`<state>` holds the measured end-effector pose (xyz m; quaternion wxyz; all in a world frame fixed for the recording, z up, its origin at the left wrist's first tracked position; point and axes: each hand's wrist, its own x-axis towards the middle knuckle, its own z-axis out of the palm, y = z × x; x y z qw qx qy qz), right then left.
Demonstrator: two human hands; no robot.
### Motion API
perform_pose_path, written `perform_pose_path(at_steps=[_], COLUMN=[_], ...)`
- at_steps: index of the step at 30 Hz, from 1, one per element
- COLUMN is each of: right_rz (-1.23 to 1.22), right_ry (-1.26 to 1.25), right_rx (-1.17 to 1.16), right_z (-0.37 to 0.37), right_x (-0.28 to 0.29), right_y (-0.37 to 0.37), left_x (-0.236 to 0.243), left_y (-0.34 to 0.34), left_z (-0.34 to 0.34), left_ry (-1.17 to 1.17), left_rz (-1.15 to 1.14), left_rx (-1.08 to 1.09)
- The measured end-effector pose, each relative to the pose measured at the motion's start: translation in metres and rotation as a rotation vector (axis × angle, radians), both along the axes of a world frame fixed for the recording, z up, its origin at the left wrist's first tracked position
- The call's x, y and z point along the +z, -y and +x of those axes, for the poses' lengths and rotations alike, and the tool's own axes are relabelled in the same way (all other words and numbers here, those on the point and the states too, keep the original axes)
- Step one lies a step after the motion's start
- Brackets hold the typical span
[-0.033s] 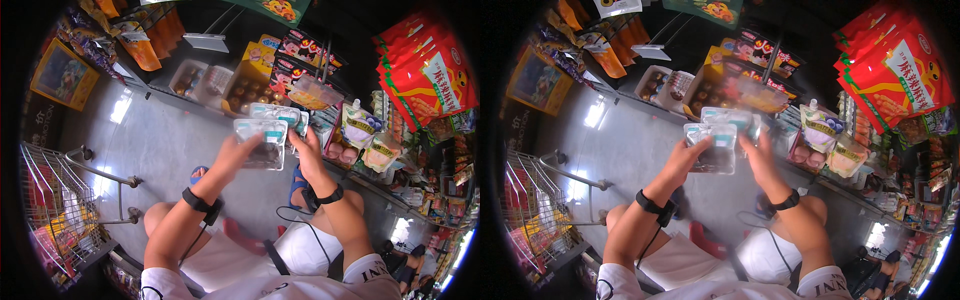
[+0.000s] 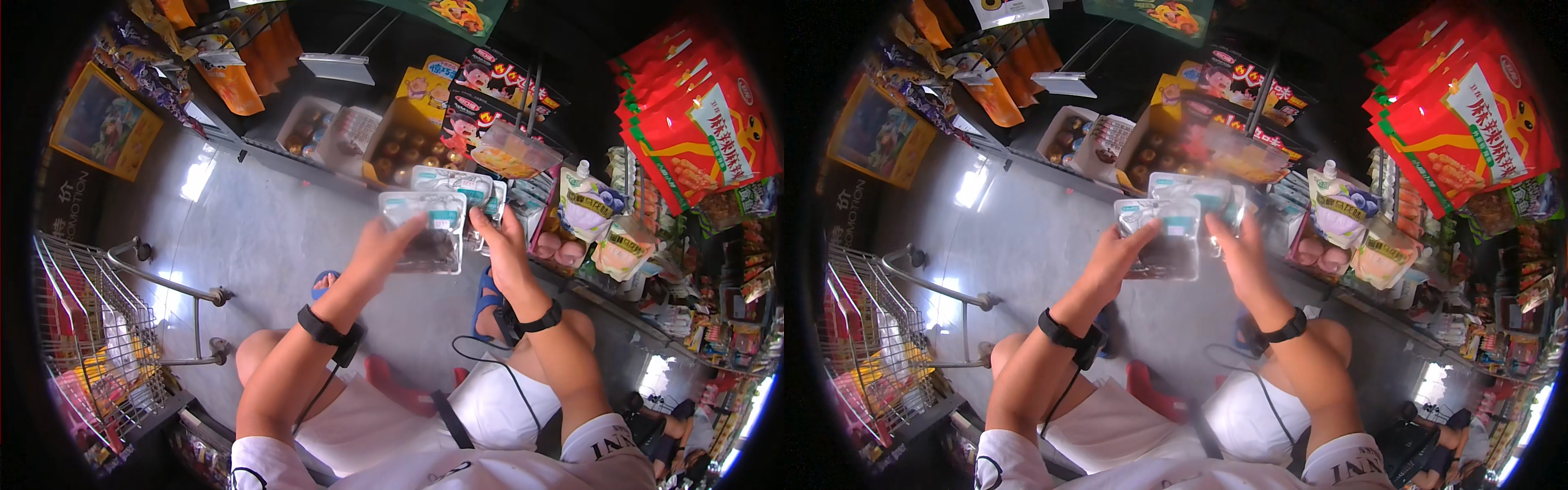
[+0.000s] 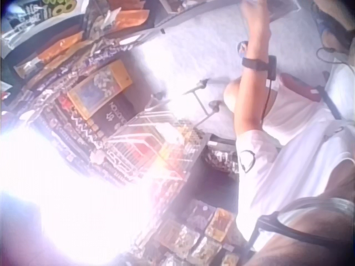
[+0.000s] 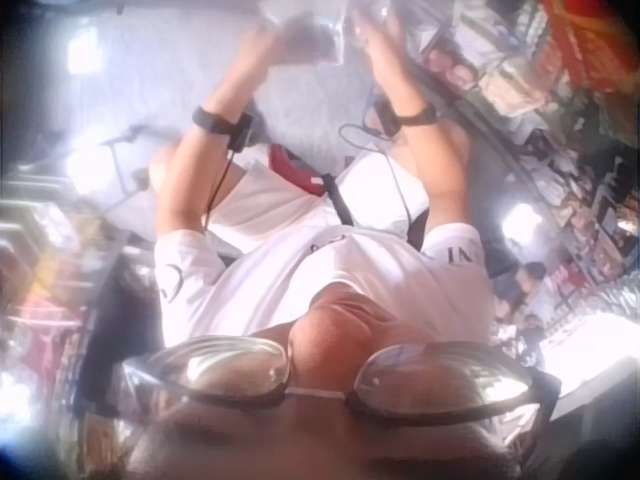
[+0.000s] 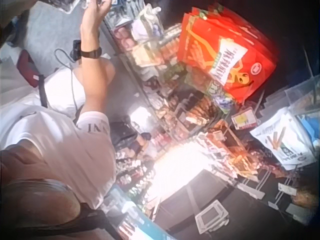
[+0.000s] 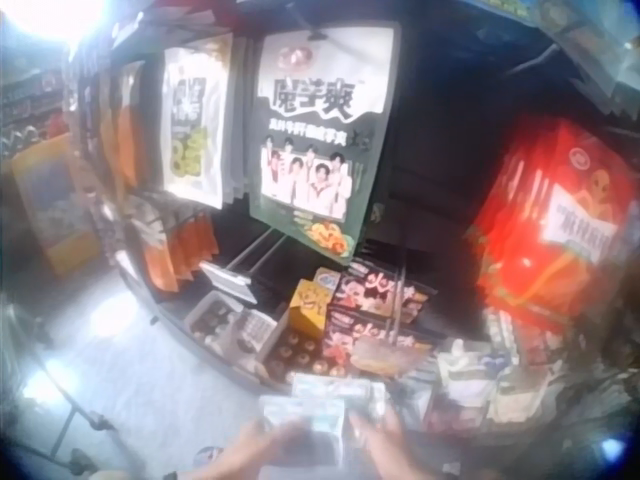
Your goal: The person organizes small snack packets on a shelf by picking them up and placing them into a plastic container.
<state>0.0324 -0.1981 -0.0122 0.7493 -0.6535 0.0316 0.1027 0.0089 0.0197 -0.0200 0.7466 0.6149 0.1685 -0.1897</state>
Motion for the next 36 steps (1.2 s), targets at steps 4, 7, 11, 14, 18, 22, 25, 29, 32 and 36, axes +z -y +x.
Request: perform_pose_path(at_steps=[4,7,11,14,18,22,25,29,32,36], right_rz=[-0.126,-0.105,-0.052,-0.049,-0.073,-0.18,-0.179,-0.156,-0.153,-0.143], right_ry=[0.042,0.014,-0.048,-0.029,0.032,0.097,0.094,0.076,0.081,0.177], right_rx=[-0.089,-0.105,-0.105,-0.106,-0.088,-0.051,-0.041,-0.041,-0.085,-0.137], right_z=[0.005,0.002,-0.001,-0.001,0.002,0.001,-0.004,-0.006,-0.001,0.004], right_x=[-0.008,0.001,0.01,0.009,0.004,-0.005,-0.003,0.001,-0.012,-0.015], right_y=[0.007,0.004,0.002,0.002,0.003,0.002,-0.009,-0.008,-0.003,0.005], left_x=[0.008,0.019,0.021,0.023,0.013,0.002,-0.003,0.012,0.022,0.01], left_y=[-0.012,-0.019,-0.041,-0.044,-0.043,-0.019,0.001,0.008,0.002,-0.024], left_z=[0.006,0.01,0.018,0.022,0.025,0.012,0.003,0.001,0.002,0.015], left_ry=[-0.02,0.032,0.077,0.081,0.03,-0.06,0.037,0.147,0.202,0.295], left_rz=[0.085,0.051,0.032,-0.012,-0.01,0.031,-0.122,0.001,0.099,0.096], left_rx=[0.042,0.298,0.411,0.489,0.493,0.269,0.164,-0.016,0.064,0.241])
